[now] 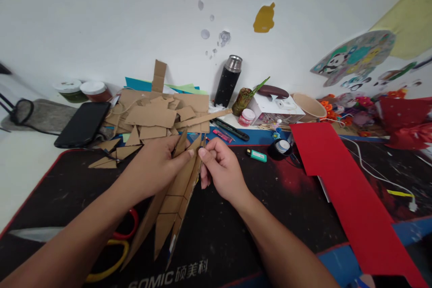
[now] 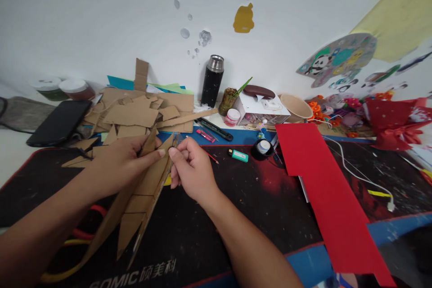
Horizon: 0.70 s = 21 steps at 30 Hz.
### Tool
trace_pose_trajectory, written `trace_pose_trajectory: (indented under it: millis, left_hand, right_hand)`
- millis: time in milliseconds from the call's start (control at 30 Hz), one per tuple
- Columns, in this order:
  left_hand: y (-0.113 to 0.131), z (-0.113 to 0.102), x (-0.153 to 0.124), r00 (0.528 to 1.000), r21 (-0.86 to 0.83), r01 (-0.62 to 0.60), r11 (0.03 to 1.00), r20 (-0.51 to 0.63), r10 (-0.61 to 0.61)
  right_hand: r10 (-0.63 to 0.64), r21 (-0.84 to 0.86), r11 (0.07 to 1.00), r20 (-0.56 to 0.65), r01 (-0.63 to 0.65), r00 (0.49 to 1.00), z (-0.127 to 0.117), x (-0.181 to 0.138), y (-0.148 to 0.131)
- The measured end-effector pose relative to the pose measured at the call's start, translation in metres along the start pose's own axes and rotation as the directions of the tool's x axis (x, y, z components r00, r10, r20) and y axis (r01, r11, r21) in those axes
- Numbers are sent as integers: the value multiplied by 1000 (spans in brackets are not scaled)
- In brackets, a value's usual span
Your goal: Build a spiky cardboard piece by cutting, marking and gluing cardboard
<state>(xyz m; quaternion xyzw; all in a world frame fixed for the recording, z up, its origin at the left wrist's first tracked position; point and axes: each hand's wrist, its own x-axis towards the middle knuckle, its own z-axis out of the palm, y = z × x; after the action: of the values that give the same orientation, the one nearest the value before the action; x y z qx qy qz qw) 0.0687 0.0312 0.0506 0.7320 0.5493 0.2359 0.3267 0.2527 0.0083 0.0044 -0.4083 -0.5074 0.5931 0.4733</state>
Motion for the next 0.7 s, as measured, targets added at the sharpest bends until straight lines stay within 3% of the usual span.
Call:
trace_pose_trajectory:
  millis: [700]
  left_hand:
    - [5,-1,-1,1000,0,15,1000,11,-15]
  right_hand:
    - [5,2,1000,1,-5,1000,0,0,0]
